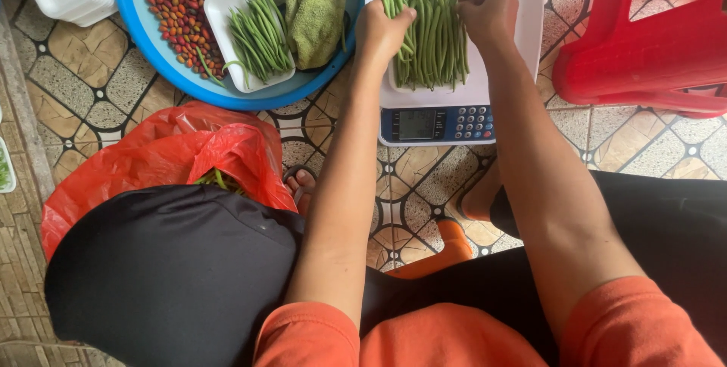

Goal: Sorting and arranging long beans by aligning their ends and weighing them on a digital scale.

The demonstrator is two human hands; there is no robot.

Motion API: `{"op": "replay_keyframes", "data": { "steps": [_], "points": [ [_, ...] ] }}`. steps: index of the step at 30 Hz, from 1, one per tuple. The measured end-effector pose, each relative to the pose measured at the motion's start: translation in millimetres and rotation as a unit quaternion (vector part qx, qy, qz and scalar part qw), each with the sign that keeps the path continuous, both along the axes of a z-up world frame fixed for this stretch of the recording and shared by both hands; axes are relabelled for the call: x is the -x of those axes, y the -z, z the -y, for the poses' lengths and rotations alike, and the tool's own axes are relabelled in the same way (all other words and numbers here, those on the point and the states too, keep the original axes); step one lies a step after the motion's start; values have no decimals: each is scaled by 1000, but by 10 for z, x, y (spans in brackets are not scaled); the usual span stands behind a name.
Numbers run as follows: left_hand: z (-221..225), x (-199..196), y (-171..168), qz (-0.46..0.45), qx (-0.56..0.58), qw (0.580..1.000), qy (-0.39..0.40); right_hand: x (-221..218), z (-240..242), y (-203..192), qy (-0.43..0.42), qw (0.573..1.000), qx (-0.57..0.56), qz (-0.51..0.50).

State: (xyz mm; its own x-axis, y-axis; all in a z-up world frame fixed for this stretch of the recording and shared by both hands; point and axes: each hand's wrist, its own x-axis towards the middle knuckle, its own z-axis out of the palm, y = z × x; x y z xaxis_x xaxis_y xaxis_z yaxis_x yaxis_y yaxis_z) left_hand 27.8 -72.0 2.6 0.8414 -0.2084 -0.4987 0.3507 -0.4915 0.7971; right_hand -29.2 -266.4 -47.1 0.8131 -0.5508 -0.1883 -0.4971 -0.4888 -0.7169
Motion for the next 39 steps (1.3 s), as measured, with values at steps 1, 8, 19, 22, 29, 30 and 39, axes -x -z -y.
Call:
{"op": "replay_keyframes", "data": {
  "steps": [1, 8, 19, 22, 29, 30, 39],
  "points": [
    [-17, 5, -53, 0, 0, 1000, 0, 15, 3, -24, 0, 1000, 0, 0],
    [-169, -48, -157, -104, 115, 988, -23, 44, -211, -589, 45, 975, -211, 60],
    [-496, 99, -629, -124, 111, 986, 1, 86, -1354, -1197, -83, 955, -281, -52],
    [-623, 90, -626, -29, -36, 993, 104, 39, -1527, -817, -30, 920, -388, 42],
    [-772, 199, -835, 121, 162, 960, 191, -199, -872, -661, -234, 929, -285, 36],
    [-757, 192, -739, 163, 327, 919, 146, -221, -881, -936, -90, 733, -672, 56],
    [-1965, -179, -525, 153, 328, 854, -374, -175, -851, -1182, 124, 758, -638, 52]
  ]
}}
